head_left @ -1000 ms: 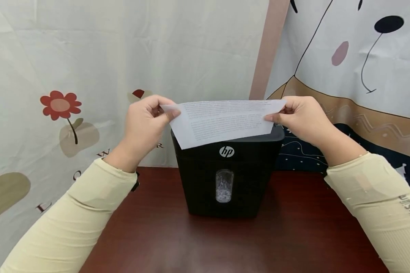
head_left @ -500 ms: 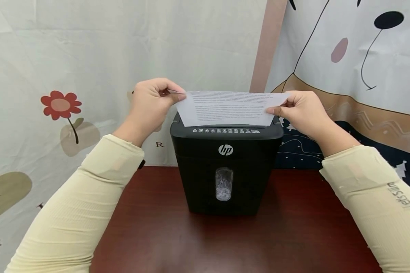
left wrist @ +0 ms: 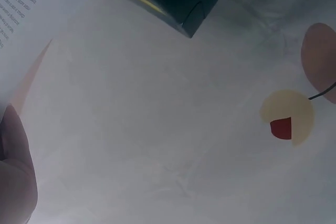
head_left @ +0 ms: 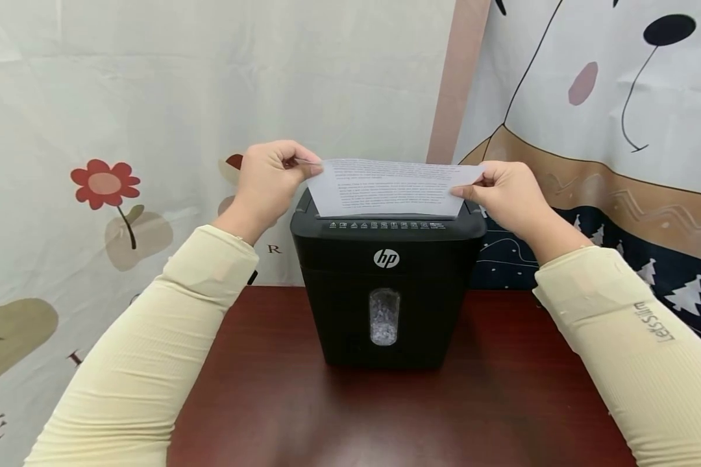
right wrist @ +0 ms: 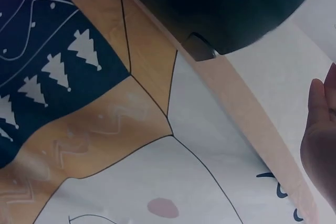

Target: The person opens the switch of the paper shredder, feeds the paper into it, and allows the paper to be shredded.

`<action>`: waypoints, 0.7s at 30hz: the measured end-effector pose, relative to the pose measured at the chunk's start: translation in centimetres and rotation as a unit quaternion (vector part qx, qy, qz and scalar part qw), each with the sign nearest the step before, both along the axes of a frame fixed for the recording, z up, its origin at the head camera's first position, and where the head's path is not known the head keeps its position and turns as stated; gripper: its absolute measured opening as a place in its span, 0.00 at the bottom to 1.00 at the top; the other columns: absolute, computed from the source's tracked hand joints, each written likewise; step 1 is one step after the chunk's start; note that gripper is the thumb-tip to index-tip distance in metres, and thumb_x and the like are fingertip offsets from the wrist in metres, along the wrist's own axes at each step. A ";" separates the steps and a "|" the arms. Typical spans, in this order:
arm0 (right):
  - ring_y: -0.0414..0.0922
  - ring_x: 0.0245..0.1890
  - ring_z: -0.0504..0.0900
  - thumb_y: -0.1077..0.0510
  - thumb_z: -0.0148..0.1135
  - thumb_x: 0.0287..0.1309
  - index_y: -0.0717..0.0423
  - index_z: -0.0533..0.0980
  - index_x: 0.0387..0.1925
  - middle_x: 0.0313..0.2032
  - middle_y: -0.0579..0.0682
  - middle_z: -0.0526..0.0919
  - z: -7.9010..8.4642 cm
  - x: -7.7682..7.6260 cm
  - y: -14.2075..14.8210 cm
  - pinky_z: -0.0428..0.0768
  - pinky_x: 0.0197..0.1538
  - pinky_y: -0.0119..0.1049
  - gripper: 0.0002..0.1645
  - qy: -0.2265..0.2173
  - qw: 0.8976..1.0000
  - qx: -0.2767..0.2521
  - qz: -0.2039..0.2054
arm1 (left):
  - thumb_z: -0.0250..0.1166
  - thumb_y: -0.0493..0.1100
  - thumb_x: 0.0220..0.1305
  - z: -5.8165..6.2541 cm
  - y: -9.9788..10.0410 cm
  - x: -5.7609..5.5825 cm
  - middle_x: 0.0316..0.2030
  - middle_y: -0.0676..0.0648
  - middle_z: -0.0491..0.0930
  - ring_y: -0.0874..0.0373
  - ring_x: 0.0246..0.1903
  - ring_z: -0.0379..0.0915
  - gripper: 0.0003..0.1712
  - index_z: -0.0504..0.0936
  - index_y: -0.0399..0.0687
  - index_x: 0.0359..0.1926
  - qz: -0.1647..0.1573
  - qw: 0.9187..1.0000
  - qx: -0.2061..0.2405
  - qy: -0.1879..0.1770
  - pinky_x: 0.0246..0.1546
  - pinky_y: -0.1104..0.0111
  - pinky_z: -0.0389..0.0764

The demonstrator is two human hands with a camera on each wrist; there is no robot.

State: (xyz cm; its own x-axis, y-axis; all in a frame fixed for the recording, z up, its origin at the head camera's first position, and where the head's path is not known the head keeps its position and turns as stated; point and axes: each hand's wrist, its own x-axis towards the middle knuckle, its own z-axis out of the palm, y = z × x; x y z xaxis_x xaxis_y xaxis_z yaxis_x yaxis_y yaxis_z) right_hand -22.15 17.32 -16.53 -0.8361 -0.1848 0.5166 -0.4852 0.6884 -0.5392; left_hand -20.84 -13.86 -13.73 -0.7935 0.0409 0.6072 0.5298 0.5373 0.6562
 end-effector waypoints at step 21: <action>0.42 0.18 0.61 0.52 0.65 0.50 0.62 0.80 0.26 0.27 0.54 0.81 -1.5 -1.3 0.0 0.55 0.17 0.33 0.14 -0.019 1.000 -0.005 -0.012 | 0.65 0.37 0.53 -1.4 0.0 -1.6 0.25 0.48 0.81 0.61 0.21 0.67 0.02 0.84 0.44 0.27 0.014 0.998 -0.054 0.009 0.20 0.73 0.66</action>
State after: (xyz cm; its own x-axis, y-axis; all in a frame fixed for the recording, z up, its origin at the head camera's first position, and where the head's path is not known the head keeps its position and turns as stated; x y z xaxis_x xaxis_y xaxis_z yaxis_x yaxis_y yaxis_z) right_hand -23.48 17.29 -18.07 -0.8594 -0.1593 0.4859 -0.4474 0.6942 -0.5638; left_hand -22.43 -13.88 -15.16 -0.7838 0.0845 0.6152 0.5250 0.6193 0.5838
